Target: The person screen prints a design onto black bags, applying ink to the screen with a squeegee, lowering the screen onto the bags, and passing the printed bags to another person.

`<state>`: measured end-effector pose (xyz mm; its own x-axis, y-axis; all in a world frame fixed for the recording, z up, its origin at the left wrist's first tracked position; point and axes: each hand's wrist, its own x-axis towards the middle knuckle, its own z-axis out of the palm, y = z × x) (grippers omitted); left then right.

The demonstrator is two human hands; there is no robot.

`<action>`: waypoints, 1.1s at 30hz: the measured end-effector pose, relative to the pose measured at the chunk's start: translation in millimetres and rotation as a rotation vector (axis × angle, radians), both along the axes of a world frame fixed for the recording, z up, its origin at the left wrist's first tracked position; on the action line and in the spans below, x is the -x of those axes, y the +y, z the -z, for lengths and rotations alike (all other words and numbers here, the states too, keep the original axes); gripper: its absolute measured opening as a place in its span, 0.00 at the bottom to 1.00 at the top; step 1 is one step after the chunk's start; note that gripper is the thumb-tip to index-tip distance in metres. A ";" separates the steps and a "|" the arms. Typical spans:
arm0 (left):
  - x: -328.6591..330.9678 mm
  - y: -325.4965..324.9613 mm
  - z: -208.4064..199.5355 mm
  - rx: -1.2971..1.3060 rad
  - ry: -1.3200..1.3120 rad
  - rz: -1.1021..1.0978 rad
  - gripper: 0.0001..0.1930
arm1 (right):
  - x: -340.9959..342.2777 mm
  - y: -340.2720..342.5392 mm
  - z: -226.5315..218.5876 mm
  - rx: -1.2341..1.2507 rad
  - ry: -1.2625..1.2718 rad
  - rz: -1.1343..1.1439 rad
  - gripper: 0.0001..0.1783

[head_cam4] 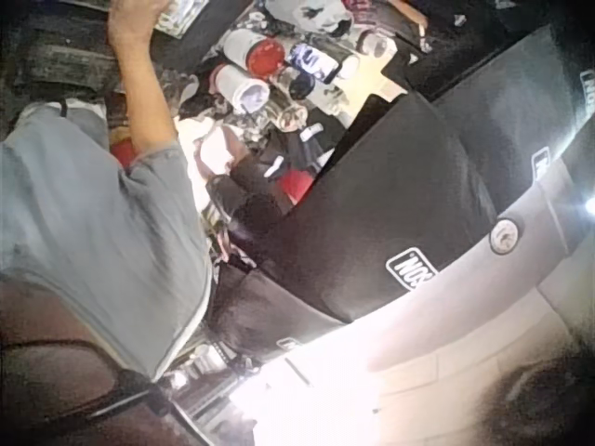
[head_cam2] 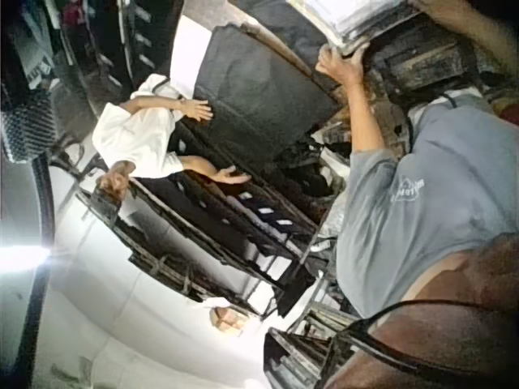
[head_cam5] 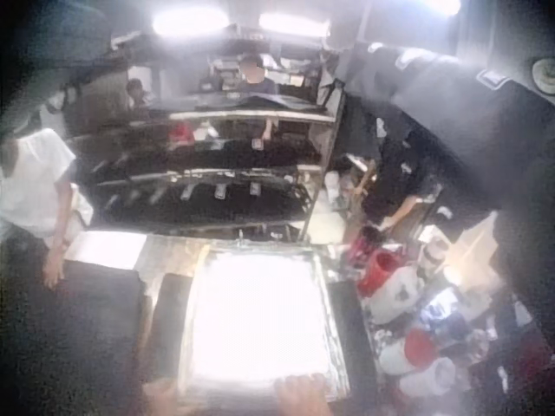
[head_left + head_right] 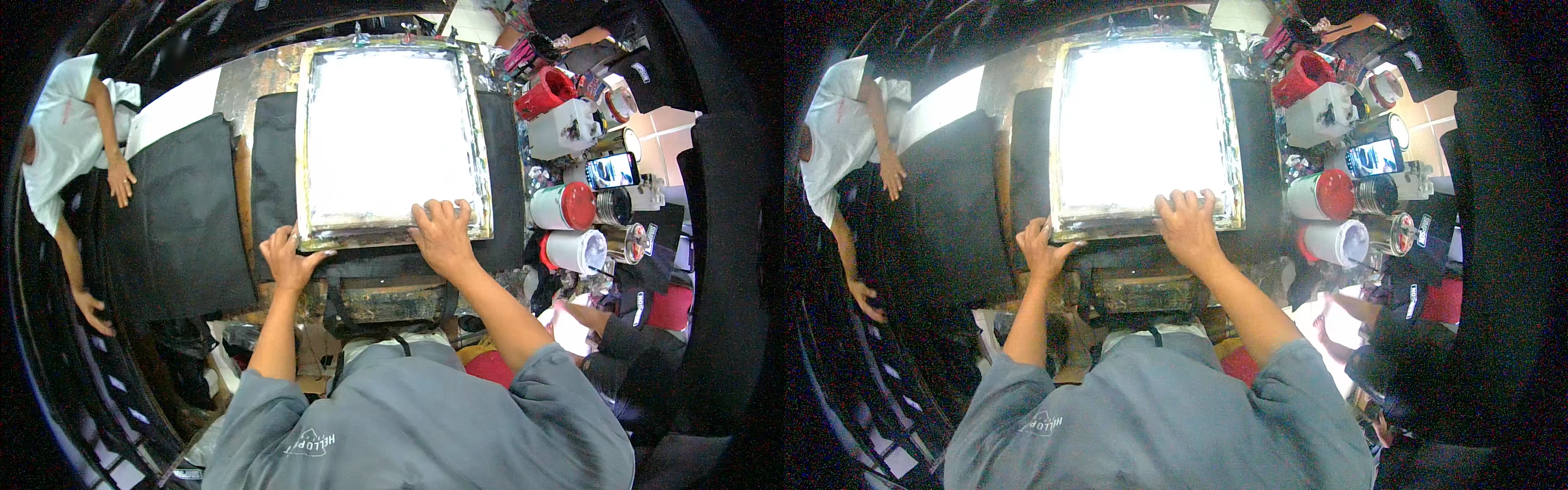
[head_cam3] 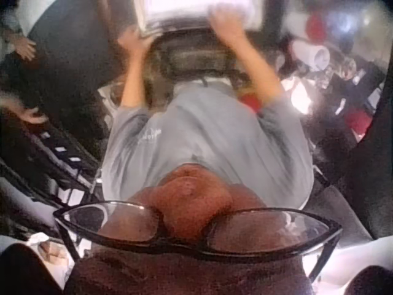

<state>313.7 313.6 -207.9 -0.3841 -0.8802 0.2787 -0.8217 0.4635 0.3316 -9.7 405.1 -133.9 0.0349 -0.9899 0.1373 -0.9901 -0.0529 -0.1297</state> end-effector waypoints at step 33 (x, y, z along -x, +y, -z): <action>-48.6 -90.7 -28.6 -0.278 0.153 -0.342 0.27 | 43.0 -160.3 -276.4 0.304 0.027 0.093 0.40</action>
<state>362.2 222.9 -179.3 -0.0319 -0.9984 0.0456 -0.8438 0.0514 0.5341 -52.7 244.8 142.5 -0.0465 -0.9029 0.4274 -0.9954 0.0062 -0.0952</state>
